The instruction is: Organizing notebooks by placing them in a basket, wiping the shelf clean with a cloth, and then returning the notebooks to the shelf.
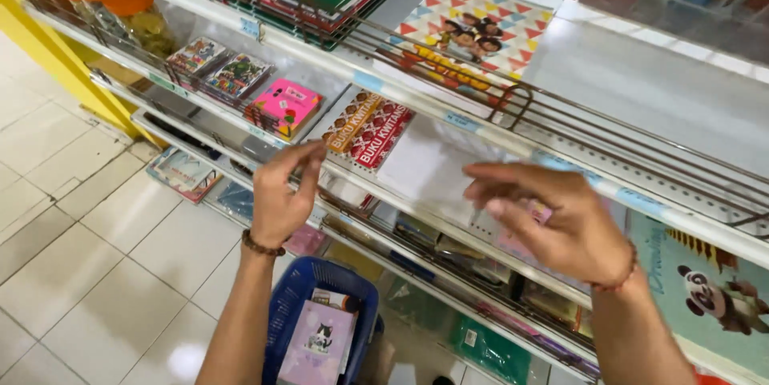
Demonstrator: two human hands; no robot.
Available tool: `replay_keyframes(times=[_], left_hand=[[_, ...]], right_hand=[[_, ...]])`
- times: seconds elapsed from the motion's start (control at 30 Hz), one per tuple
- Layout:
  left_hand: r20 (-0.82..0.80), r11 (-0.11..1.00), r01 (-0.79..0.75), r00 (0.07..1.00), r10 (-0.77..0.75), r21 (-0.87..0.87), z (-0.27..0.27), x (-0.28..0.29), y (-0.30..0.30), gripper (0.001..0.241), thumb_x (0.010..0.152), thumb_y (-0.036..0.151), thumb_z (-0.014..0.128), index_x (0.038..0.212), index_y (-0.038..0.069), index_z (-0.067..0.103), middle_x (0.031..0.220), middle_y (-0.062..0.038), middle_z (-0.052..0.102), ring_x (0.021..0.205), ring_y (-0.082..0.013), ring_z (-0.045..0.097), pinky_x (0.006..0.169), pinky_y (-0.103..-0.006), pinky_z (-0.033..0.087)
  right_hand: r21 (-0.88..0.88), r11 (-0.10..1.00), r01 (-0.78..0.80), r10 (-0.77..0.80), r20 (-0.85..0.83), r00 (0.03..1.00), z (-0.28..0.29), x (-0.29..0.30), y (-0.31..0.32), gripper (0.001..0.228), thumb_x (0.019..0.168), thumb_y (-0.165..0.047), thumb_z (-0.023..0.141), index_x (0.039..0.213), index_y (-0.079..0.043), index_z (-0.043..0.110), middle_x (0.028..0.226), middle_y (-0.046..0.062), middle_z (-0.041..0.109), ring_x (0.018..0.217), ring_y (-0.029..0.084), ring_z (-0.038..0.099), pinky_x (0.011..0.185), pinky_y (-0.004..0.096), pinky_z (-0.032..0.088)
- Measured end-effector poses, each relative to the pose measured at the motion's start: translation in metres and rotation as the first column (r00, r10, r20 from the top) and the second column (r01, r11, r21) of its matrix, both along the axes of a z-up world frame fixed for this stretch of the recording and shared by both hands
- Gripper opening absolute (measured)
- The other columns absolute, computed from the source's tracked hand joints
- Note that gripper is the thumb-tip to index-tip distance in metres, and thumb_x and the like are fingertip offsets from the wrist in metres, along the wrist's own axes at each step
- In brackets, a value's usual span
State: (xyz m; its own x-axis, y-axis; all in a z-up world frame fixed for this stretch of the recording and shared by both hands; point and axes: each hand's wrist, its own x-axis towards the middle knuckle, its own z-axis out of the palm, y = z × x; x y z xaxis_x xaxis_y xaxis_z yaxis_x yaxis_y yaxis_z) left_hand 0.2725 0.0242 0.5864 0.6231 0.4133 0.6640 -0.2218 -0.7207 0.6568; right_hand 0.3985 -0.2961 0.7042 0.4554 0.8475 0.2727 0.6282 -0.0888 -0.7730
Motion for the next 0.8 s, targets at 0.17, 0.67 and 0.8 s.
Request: replay_keyframes(times=[0.17, 0.67, 0.8], left_hand=[[0.344, 0.935, 0.074, 0.918, -0.200, 0.347, 0.130, 0.057, -0.041, 0.022, 0.094, -0.007, 0.060, 0.108, 0.004, 0.073, 0.099, -0.013, 0.075, 0.092, -0.0279, 0.073, 0.082, -0.0386, 0.056], [-0.723, 0.896, -0.202, 0.533, 0.440, 0.396, 0.160, 0.245, -0.030, 0.075, 0.086, 0.063, 0.065, 0.128, 0.001, 0.067, 0.138, -0.017, 0.062, 0.126, -0.0346, 0.062, 0.099, -0.0453, 0.051], [-0.771, 0.884, -0.263, 0.435, 0.466, 0.386, 0.149, 0.263, -0.014, 0.068, 0.086, 0.053, 0.064, 0.133, 0.004, 0.062, 0.144, -0.013, 0.056, 0.128, -0.0343, 0.058, 0.091, -0.0492, 0.056]], right_hand=[[0.243, 0.932, 0.271, -0.348, 0.383, 0.856, 0.078, 0.034, 0.008, 0.022, 0.101, -0.009, 0.063, 0.119, -0.001, 0.074, 0.089, 0.010, 0.077, 0.082, 0.014, 0.076, 0.072, 0.029, 0.060], [-0.458, 0.695, 0.554, -0.433, 0.348, 0.832, 0.019, 0.194, 0.075, 0.075, 0.082, -0.066, 0.069, 0.076, 0.009, 0.072, 0.082, 0.026, 0.073, 0.079, 0.037, 0.071, 0.078, 0.045, 0.055], [-0.515, 0.668, 0.537, -0.433, 0.318, 0.844, 0.029, 0.177, 0.076, 0.075, 0.085, -0.067, 0.064, 0.074, 0.007, 0.070, 0.077, 0.028, 0.073, 0.075, 0.038, 0.073, 0.076, 0.046, 0.056]])
